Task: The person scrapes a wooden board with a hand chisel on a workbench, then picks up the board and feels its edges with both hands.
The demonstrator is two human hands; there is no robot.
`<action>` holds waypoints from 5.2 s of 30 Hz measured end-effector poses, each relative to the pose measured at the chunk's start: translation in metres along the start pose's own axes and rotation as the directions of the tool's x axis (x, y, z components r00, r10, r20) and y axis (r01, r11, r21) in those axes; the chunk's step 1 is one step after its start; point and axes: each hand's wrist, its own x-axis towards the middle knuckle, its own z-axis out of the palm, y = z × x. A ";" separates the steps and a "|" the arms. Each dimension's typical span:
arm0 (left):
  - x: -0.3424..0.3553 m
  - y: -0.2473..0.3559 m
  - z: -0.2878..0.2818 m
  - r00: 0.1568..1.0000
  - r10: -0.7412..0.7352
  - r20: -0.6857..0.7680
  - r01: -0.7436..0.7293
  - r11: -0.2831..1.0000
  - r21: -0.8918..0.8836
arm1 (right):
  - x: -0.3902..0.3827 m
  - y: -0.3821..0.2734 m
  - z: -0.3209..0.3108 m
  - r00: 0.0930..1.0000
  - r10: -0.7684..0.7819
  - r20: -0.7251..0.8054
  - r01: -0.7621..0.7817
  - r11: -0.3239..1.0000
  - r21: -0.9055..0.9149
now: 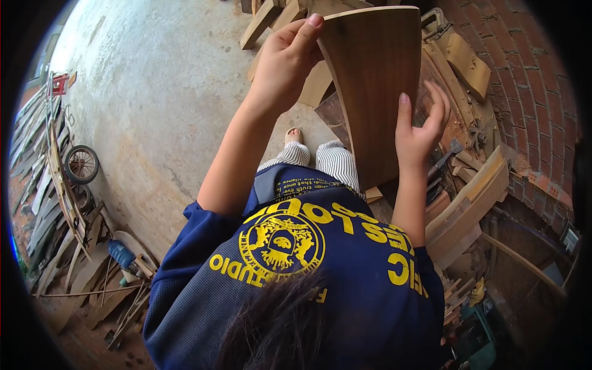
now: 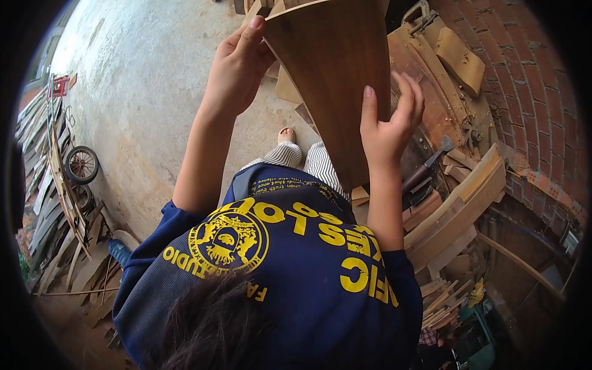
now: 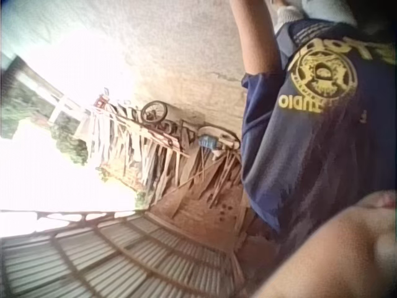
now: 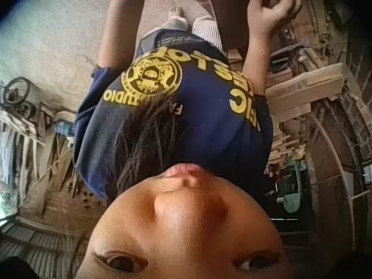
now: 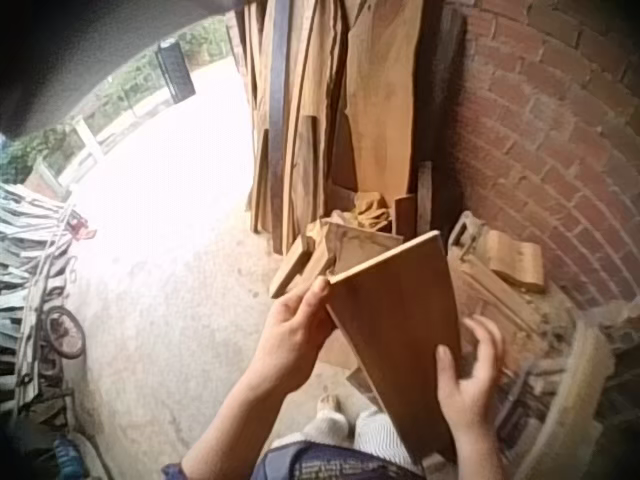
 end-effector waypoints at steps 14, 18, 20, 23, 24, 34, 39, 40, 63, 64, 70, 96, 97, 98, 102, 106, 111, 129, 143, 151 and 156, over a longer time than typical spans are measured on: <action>-0.015 0.018 0.016 0.996 0.052 0.077 -0.062 0.990 0.131 | 0.119 -0.085 -0.021 0.648 -0.648 0.400 0.657 0.741 0.136; -0.014 0.018 0.015 0.992 0.052 0.119 -0.072 0.983 0.170 | 0.123 -0.088 -0.023 0.622 -0.690 0.370 0.705 0.699 0.119; -0.016 0.022 0.017 0.991 0.061 0.116 -0.082 0.981 0.177 | 0.125 -0.088 -0.024 0.611 -0.706 0.359 0.717 0.685 0.127; -0.017 0.024 0.019 0.992 0.056 0.114 -0.080 0.972 0.222 | 0.127 -0.089 -0.028 0.616 -0.703 0.354 0.706 0.693 0.147; -0.017 0.024 0.020 0.992 0.060 0.114 -0.084 0.972 0.221 | 0.126 -0.090 -0.029 0.617 -0.707 0.347 0.717 0.686 0.123; -0.018 0.024 0.031 0.983 0.095 0.157 -0.128 0.968 0.218 | 0.116 -0.093 -0.035 0.710 -0.641 0.291 0.672 0.740 -0.008; -0.015 0.023 0.035 0.982 0.111 0.151 -0.145 0.961 0.237 | 0.105 -0.094 -0.027 0.768 -0.601 0.219 0.625 0.779 -0.055; -0.015 0.022 0.037 0.983 0.116 0.144 -0.146 0.965 0.219 | 0.104 -0.092 -0.025 0.777 -0.601 0.188 0.621 0.781 -0.072; -0.029 0.023 0.037 0.975 0.169 0.146 -0.204 0.939 0.278 | 0.108 -0.081 -0.045 0.731 -0.625 0.272 0.621 0.776 0.114; -0.030 0.023 0.038 0.976 0.157 0.149 -0.192 0.946 0.260 | 0.110 -0.078 -0.045 0.723 -0.641 0.256 0.625 0.766 0.151; -0.033 0.028 0.034 0.971 0.093 0.219 -0.173 0.908 0.382 | 0.098 -0.076 -0.050 0.769 -0.612 0.184 0.585 0.790 0.184; -0.044 0.032 0.062 0.943 0.134 0.304 -0.239 0.910 0.339 | 0.029 -0.084 -0.049 0.962 -0.246 -0.117 0.265 0.943 0.199; -0.045 0.033 0.063 0.942 0.151 0.298 -0.252 0.907 0.338 | 0.029 -0.086 -0.052 0.967 -0.233 -0.100 0.248 0.949 0.193; -0.046 0.034 0.065 0.941 0.167 0.293 -0.265 0.904 0.336 | 0.030 -0.087 -0.053 0.968 -0.223 -0.113 0.241 0.954 0.179; -0.053 0.034 0.070 0.927 0.189 0.323 -0.310 0.870 0.383 | 0.029 -0.090 -0.057 0.974 -0.194 -0.112 0.208 0.971 0.121; -0.053 0.029 0.067 0.914 0.210 0.348 -0.341 0.862 0.376 | 0.028 -0.091 -0.056 0.974 -0.155 -0.164 0.182 0.969 0.165; -0.057 0.022 0.079 0.893 0.287 0.348 -0.406 0.848 0.342 | 0.022 -0.093 -0.065 0.971 -0.134 -0.196 0.169 0.970 0.173; -0.044 -0.001 0.041 0.940 0.283 0.189 -0.297 0.953 0.053 | -0.123 0.035 -0.056 0.794 0.608 -0.013 -0.573 0.755 0.321; 0.034 -0.053 0.139 0.956 0.002 0.292 -0.049 0.987 0.154 | -0.176 0.037 -0.085 0.762 0.627 -0.163 -0.514 0.739 0.436; 0.019 -0.133 0.220 0.652 -0.094 0.752 0.222 0.972 -0.071 | -0.149 -0.007 -0.110 0.870 0.379 -0.314 -0.474 0.816 -0.330; 0.023 -0.199 0.221 0.662 -0.261 0.702 0.383 0.924 -0.018 | -0.164 0.018 -0.096 0.831 0.519 -0.202 -0.554 0.737 -0.387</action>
